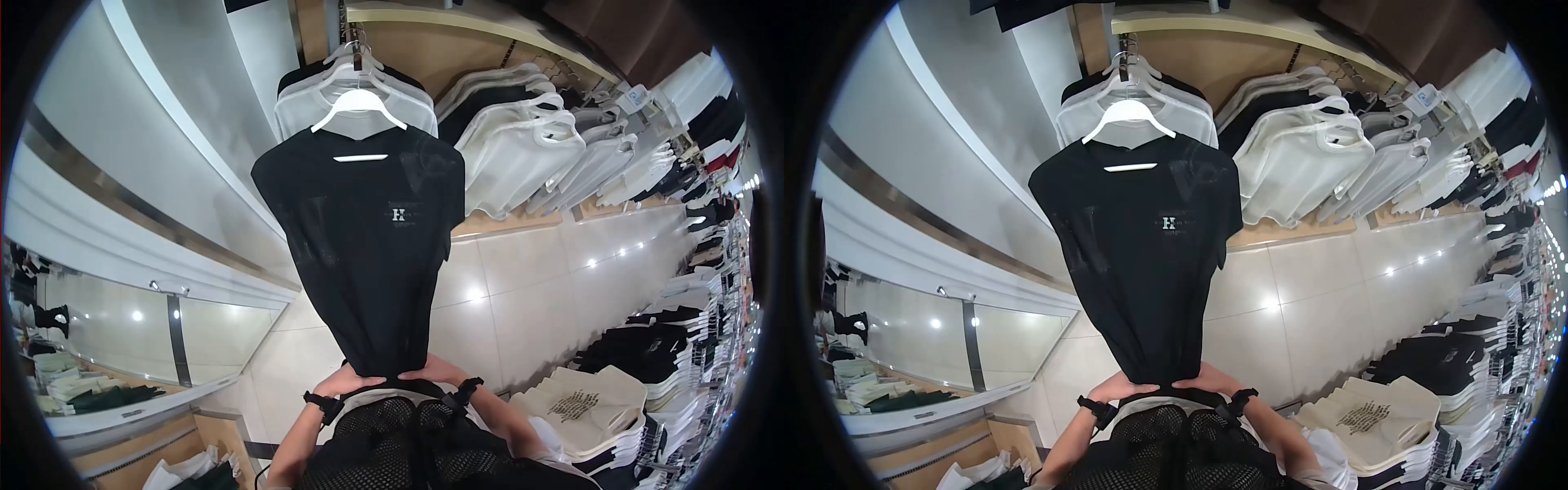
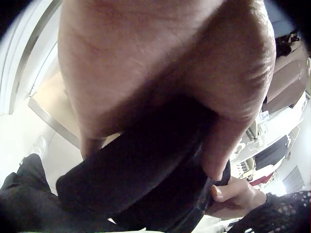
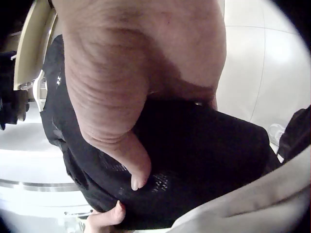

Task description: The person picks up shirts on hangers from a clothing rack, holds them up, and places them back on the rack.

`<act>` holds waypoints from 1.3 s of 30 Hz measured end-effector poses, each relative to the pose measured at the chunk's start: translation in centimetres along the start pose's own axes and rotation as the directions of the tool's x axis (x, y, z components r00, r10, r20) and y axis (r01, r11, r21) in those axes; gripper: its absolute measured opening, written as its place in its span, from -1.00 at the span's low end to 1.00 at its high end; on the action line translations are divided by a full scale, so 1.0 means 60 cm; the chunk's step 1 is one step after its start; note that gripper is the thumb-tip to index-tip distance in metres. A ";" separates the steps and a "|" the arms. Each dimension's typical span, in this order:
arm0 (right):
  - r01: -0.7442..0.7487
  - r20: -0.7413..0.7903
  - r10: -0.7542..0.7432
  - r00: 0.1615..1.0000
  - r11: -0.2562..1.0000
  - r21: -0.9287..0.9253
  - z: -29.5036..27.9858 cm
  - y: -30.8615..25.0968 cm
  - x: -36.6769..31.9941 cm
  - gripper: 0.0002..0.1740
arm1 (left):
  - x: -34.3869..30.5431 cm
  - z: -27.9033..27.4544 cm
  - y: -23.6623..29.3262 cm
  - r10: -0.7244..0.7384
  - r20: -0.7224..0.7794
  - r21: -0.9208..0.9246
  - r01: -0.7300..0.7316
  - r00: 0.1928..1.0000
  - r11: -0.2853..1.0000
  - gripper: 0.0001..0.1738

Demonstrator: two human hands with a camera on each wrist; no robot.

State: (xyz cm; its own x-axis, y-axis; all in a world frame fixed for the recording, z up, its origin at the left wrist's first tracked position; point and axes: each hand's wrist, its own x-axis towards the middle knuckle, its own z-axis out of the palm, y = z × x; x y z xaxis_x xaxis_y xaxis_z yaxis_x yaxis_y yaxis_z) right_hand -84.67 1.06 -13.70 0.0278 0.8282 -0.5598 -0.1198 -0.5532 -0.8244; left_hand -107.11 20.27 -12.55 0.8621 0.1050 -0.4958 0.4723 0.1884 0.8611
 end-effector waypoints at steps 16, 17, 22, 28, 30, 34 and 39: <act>0.155 -0.416 -0.047 0.908 0.961 0.230 -0.044 0.012 -0.087 -0.38 | -0.125 0.016 -0.018 -0.073 -0.518 -0.109 0.019 0.852 0.994 -0.55; 0.165 -0.428 -0.046 0.903 0.955 0.246 -0.051 0.008 -0.086 -0.38 | -0.130 0.015 -0.009 -0.113 -0.519 -0.139 0.047 0.847 0.989 -0.57; 0.274 -0.440 -0.125 0.889 0.916 0.293 -0.064 0.025 -0.055 -0.39 | -0.122 0.029 0.000 -0.083 -0.578 -0.179 -0.027 0.812 0.983 -0.66; 0.421 -0.731 -0.176 0.660 0.892 0.165 -0.064 0.076 -0.031 -0.60 | -0.129 0.041 0.041 0.029 -0.694 -0.161 -0.195 0.719 0.968 -0.33; 0.361 -0.649 -0.185 0.738 0.921 0.147 -0.070 0.038 -0.056 -0.77 | -0.135 0.038 0.061 0.060 -0.660 -0.117 -0.181 0.748 0.976 -0.45; 0.362 -0.528 -0.434 0.729 0.901 -0.240 -0.076 0.007 -0.072 -0.89 | -0.112 0.008 -0.008 0.299 -0.622 0.288 -0.143 0.724 0.947 -0.73; 0.320 -0.478 -0.317 0.819 0.944 -0.079 -0.076 -0.002 -0.090 -0.83 | -0.128 0.026 0.042 0.140 -0.600 0.149 -0.062 0.787 0.987 -0.66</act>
State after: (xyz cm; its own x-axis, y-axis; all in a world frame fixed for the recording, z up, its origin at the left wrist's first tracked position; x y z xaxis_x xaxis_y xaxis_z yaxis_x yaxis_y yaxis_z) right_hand -80.25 -3.75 -10.96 0.5356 0.8106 -0.2368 -0.0259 -0.2645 -0.9640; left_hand -112.25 18.43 -6.40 0.6345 0.6953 -0.3376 0.4400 0.0343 0.8973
